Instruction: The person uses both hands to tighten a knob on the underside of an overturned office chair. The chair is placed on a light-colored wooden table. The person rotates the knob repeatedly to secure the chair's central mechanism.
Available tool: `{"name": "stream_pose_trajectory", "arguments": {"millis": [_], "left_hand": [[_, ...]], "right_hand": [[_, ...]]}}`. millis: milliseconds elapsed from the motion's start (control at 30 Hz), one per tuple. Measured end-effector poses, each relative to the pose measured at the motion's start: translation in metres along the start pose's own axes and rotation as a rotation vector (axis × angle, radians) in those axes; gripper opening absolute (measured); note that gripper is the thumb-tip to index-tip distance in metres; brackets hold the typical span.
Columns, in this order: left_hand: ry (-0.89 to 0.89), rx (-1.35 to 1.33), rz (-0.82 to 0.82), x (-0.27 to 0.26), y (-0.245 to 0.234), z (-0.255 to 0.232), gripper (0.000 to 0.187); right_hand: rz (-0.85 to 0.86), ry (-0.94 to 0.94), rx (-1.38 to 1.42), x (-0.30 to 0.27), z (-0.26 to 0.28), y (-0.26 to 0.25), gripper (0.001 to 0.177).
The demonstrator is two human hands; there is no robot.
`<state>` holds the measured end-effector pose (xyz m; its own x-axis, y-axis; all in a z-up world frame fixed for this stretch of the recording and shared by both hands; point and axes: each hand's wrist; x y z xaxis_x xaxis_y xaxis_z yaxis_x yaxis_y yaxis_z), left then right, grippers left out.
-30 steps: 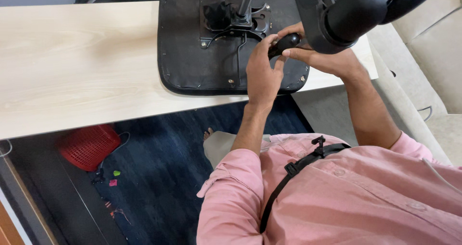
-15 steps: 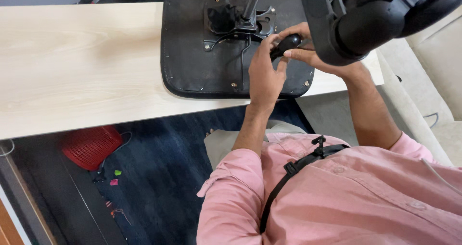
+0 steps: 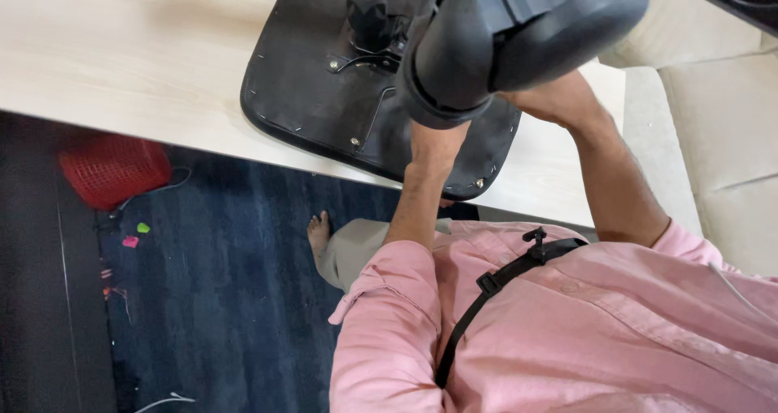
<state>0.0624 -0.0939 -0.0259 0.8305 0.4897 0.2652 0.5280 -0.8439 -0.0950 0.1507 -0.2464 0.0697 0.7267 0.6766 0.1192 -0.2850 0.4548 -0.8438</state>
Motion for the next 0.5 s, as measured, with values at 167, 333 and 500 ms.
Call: {"name": "stream_pose_trajectory", "arguments": {"millis": [167,333,500], "left_hand": [[-0.114,0.054,-0.013,-0.002,0.009,-0.013,0.032],[-0.150,0.086,-0.092,-0.008,0.001,-0.026,0.035],[-0.168,0.151,-0.129,-0.005,-0.006,-0.025,0.034]], "right_hand": [[0.141,0.058,0.208,0.014,0.034,-0.014,0.042],[0.270,-0.127,0.418,0.021,0.046,-0.012,0.038],[0.261,-0.111,0.437,0.028,0.047,-0.002,0.037]]}}
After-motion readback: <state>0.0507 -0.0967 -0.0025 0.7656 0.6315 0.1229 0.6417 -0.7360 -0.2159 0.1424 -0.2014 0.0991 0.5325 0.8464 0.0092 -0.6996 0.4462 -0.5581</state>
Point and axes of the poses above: each hand's wrist, its own x-axis towards the middle knuckle, its own y-axis out of the palm, z = x × y, and after that the axes turned 3 degrees about x, right-handed
